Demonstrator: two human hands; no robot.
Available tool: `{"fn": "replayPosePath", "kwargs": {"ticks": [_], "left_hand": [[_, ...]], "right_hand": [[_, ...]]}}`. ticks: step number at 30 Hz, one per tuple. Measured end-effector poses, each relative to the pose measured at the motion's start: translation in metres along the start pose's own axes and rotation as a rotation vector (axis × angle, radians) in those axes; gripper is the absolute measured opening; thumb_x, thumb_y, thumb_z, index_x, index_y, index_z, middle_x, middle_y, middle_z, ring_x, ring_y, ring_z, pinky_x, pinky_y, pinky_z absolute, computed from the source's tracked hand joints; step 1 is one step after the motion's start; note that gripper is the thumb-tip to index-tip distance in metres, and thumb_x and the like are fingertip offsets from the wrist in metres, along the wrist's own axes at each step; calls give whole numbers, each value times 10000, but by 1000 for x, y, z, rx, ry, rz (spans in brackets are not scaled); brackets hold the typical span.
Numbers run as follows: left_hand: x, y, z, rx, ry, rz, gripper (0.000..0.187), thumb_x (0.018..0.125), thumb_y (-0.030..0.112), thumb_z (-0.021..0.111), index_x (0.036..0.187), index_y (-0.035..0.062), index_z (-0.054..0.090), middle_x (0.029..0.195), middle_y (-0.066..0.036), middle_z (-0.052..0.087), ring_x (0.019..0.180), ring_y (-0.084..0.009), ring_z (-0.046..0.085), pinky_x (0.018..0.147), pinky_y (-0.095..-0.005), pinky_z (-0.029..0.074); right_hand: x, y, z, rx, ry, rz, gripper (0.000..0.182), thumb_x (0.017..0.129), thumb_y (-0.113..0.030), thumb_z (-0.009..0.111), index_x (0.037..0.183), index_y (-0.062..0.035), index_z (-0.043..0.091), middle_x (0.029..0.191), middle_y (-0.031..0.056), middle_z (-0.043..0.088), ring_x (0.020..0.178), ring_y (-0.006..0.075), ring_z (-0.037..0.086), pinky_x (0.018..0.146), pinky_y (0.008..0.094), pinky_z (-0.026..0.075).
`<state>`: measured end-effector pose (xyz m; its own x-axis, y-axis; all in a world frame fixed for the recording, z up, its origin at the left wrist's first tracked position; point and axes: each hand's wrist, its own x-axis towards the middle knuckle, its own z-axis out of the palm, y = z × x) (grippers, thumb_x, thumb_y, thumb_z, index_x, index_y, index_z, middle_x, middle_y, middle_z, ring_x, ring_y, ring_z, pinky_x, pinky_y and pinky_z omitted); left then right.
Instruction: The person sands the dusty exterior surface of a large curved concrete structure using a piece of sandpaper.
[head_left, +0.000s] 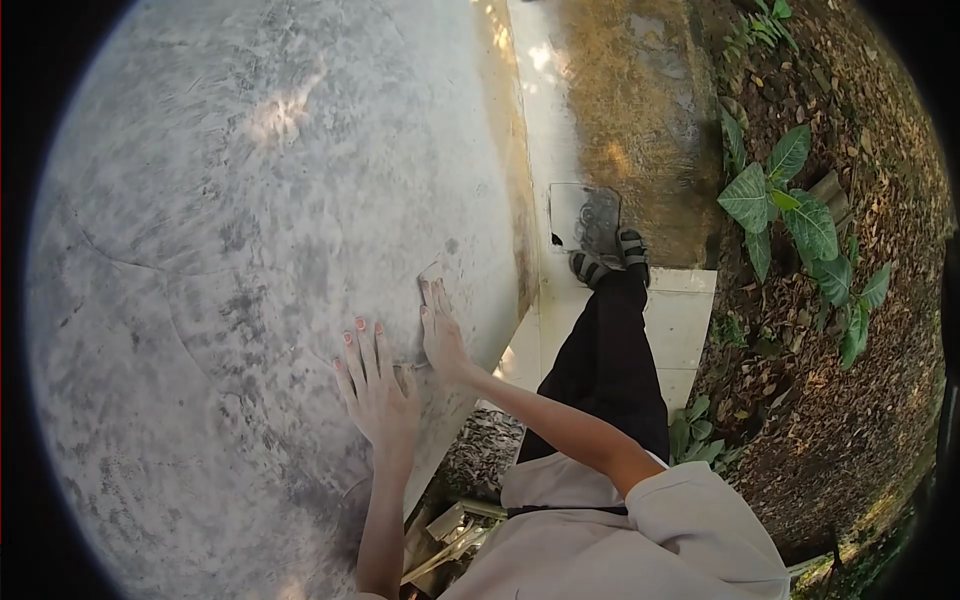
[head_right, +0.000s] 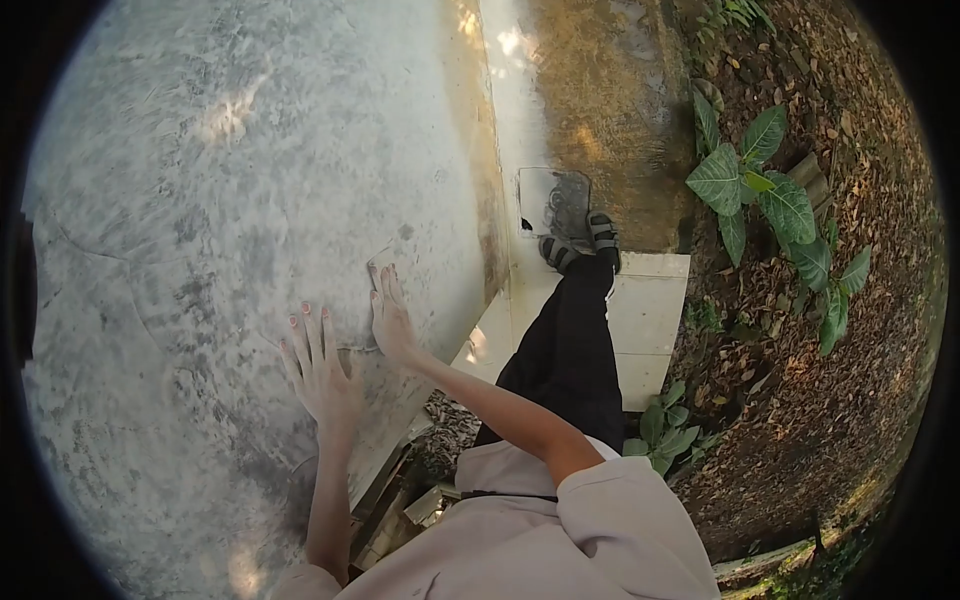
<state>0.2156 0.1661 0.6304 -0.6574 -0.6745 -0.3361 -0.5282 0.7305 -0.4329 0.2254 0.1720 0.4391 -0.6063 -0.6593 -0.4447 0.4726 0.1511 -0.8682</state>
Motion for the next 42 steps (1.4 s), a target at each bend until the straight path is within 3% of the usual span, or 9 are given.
{"fn": "replayPosePath", "kwargs": {"ticks": [7,15,20,22,27,29,32,38,42], "left_hand": [[15,12,28,116,-87,39,735,826,239,634,1491,152,333,1583,-38,237,1463,-262,189,1194,-476,119],[24,19,47,246,-75,-1,720,851,212,610,1506,211,310,1585,-33,233,1458,-257,206,1190,-491,120],[30,25,63,269,-97,23,714,866,213,601,1511,214,296,1585,-31,232,1455,-256,214,1189,-492,131],[30,24,70,294,-91,50,715,868,216,602,1513,216,293,1585,-30,232,1455,-255,215,1189,-492,132],[32,29,79,319,-79,55,704,870,223,601,1508,230,303,1581,-19,243,1455,-247,215,1194,-486,130],[32,34,75,314,-93,35,686,873,211,583,1504,227,315,1581,-8,249,1455,-240,222,1190,-480,137],[24,39,88,288,-107,11,682,862,196,578,1497,223,331,1581,0,254,1455,-237,225,1187,-475,143],[6,49,123,283,-68,23,705,843,188,604,1494,219,335,1580,-6,254,1458,-250,215,1188,-481,144],[5,51,135,329,-6,29,717,846,226,619,1499,216,322,1583,-5,243,1460,-252,207,1190,-480,148]], "right_hand": [[106,62,-33,112,75,238,522,1035,-249,282,1521,-74,203,1550,242,202,1441,376,186,1176,409,183],[-37,37,-11,108,-101,128,525,1044,-274,287,1507,-32,235,1567,222,176,1460,344,159,1175,403,168],[79,90,-35,123,22,391,558,1034,-275,313,1471,63,239,1547,256,198,1417,384,247,1159,395,219],[117,104,-62,148,-146,602,554,1029,-267,315,1468,63,242,1537,268,209,1398,398,275,1148,395,244],[38,83,-41,140,-26,255,543,1034,-267,314,1478,38,245,1538,262,215,1419,400,238,1158,398,224],[-25,106,-13,-4,-60,86,515,1044,-289,295,1525,-122,219,1571,218,161,1415,394,261,1158,382,232],[-51,120,-4,33,-42,23,493,1044,-257,310,1521,-151,249,1572,218,157,1435,382,217,1164,386,215],[89,161,-48,122,46,257,513,1034,-258,323,1482,-12,273,1538,248,226,1420,385,243,1160,392,229],[61,158,-42,134,63,199,522,1027,-211,342,1483,21,237,1529,273,224,1422,403,220,1169,399,209]]}}
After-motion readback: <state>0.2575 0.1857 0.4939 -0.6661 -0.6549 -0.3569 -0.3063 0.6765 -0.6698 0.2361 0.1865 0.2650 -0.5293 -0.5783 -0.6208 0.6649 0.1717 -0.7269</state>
